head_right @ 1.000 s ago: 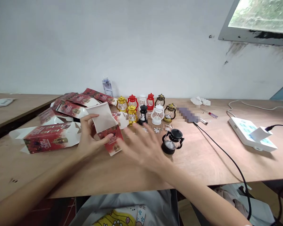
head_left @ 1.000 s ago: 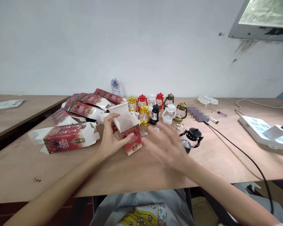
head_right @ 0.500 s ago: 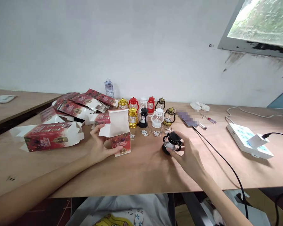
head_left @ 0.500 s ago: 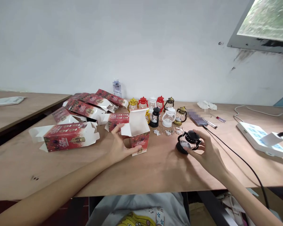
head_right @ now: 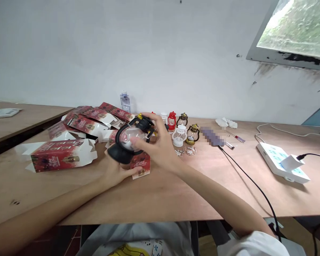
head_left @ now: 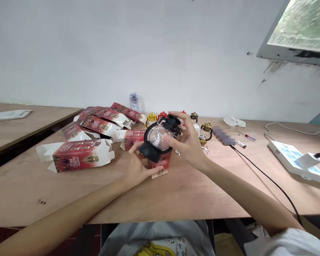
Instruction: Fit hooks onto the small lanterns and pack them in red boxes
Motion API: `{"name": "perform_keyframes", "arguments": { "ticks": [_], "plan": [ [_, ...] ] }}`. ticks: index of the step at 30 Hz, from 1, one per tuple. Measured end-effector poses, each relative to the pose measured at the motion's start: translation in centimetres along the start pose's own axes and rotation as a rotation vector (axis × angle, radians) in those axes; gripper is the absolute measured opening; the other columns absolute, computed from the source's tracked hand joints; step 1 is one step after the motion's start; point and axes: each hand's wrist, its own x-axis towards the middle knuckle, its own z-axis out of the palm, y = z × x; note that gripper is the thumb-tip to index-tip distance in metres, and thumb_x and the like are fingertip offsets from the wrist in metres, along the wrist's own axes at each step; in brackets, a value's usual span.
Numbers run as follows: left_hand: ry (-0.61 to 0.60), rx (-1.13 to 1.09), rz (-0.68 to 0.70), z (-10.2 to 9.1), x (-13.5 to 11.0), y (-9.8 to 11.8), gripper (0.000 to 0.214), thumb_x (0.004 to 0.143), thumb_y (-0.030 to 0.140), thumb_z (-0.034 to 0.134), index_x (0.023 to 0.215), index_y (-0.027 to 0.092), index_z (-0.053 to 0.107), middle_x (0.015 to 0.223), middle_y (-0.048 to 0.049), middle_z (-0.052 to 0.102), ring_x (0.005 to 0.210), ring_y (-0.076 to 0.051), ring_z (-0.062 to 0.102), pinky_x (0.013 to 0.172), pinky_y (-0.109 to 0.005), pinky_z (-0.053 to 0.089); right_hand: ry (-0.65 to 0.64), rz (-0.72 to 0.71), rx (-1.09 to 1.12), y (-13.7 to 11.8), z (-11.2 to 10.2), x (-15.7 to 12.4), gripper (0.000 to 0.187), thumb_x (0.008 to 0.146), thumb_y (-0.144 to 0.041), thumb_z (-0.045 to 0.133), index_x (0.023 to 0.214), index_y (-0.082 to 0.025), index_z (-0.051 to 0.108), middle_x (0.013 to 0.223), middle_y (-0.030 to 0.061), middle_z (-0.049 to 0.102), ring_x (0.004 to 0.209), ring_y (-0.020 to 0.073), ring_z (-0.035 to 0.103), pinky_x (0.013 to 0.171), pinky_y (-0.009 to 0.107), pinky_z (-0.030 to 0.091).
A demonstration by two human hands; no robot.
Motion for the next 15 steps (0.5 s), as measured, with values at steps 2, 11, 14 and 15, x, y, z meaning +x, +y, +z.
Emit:
{"name": "perform_keyframes", "arguments": {
  "ticks": [2,11,14,15],
  "plan": [
    [0.035,0.028,0.038,0.0,0.1,0.4,0.080,0.066,0.042,0.078,0.121,0.027,0.022,0.125,-0.0133,0.040,0.102,-0.025,0.062,0.071,-0.040,0.059,0.020,0.050,-0.008,0.8,-0.6,0.6,0.057,0.084,-0.039,0.059,0.133,-0.027,0.032,0.126,0.0083,0.051,0.105,0.0196,0.059,0.080,0.032,0.055],
    [0.030,0.053,0.094,0.2,0.1,0.7,0.082,0.068,0.035,0.078,0.125,0.028,0.020,0.126,-0.0133,0.041,0.110,-0.028,0.059,0.077,-0.045,0.059,-0.248,0.027,-0.317,-0.3,-1.7,0.9,0.050,0.075,-0.032,0.069,0.120,-0.026,0.049,0.109,0.0029,0.063,0.088,0.0180,0.062,0.077,0.032,0.049],
    [0.004,0.062,0.089,0.1,0.0,0.5,0.085,0.068,0.036,0.078,0.128,0.027,0.018,0.124,-0.0141,0.044,0.108,-0.028,0.060,0.077,-0.045,0.058,-0.368,-0.003,-0.340,-0.3,-0.8,1.3,0.041,0.074,-0.030,0.071,0.110,-0.023,0.054,0.100,0.0021,0.066,0.082,0.0167,0.062,0.073,0.029,0.046],
    [-0.004,0.070,0.093,0.1,0.0,0.5,0.087,0.068,0.037,0.078,0.130,0.027,0.017,0.124,-0.0140,0.045,0.108,-0.028,0.060,0.077,-0.045,0.058,-0.384,-0.004,-0.341,-0.1,-0.7,1.4,0.037,0.074,-0.030,0.071,0.107,-0.022,0.056,0.098,0.0022,0.067,0.081,0.0164,0.061,0.072,0.029,0.046]
  ]
}}
